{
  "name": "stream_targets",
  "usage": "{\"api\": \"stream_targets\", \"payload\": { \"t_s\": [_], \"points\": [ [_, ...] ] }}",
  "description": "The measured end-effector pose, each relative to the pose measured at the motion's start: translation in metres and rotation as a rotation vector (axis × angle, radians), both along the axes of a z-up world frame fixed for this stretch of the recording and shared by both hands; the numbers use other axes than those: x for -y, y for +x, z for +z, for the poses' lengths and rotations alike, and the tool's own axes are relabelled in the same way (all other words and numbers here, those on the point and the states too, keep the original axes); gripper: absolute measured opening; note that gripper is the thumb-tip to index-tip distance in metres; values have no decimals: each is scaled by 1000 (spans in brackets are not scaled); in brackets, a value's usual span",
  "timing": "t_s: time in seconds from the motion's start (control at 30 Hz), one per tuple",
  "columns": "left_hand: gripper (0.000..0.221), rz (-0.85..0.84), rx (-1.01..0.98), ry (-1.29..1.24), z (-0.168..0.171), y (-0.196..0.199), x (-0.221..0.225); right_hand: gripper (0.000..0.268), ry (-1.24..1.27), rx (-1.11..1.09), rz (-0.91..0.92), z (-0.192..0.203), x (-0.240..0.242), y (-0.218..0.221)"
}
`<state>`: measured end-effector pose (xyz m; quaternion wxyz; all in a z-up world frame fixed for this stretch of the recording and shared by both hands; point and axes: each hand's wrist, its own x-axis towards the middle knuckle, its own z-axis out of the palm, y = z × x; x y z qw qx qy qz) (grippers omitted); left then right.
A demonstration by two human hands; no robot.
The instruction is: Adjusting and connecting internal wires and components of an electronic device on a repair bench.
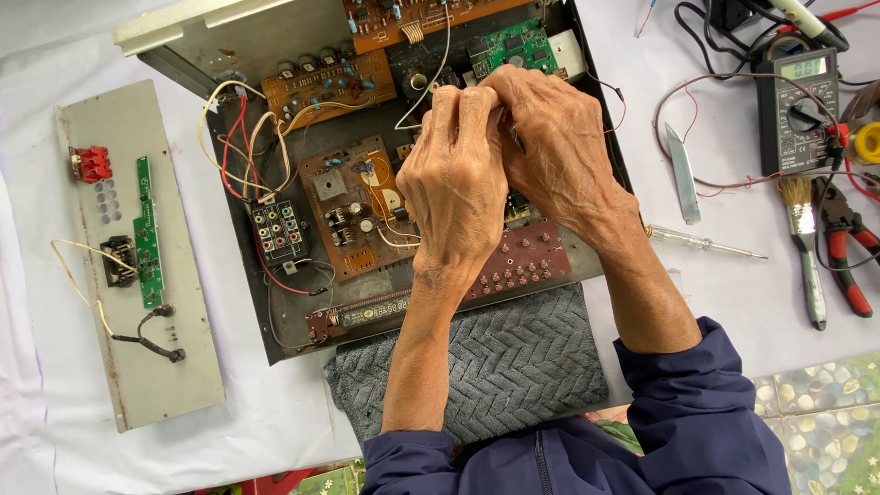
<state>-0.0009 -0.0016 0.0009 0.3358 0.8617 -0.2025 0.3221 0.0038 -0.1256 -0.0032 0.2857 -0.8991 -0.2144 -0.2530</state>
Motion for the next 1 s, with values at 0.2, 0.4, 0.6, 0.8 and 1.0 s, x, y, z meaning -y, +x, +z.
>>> {"api": "stream_targets", "payload": {
  "t_s": [0.2,0.4,0.6,0.8,1.0],
  "points": [
    [10,-11,-6,-5,1,-1,-1,13,2,-7,2,1,0,-1],
    [11,-10,-10,-3,2,-1,-1,12,0,-8,0,1,-1,-1],
    [11,-14,-11,-5,3,-1,-1,12,4,0,-5,0,-1,-1],
    [7,-13,-19,-14,2,-1,-1,11,1,-4,0,1,0,-2],
    [4,-34,-40,-37,3,-1,-2,11,8,6,4,3,0,-2]
  ]
}}
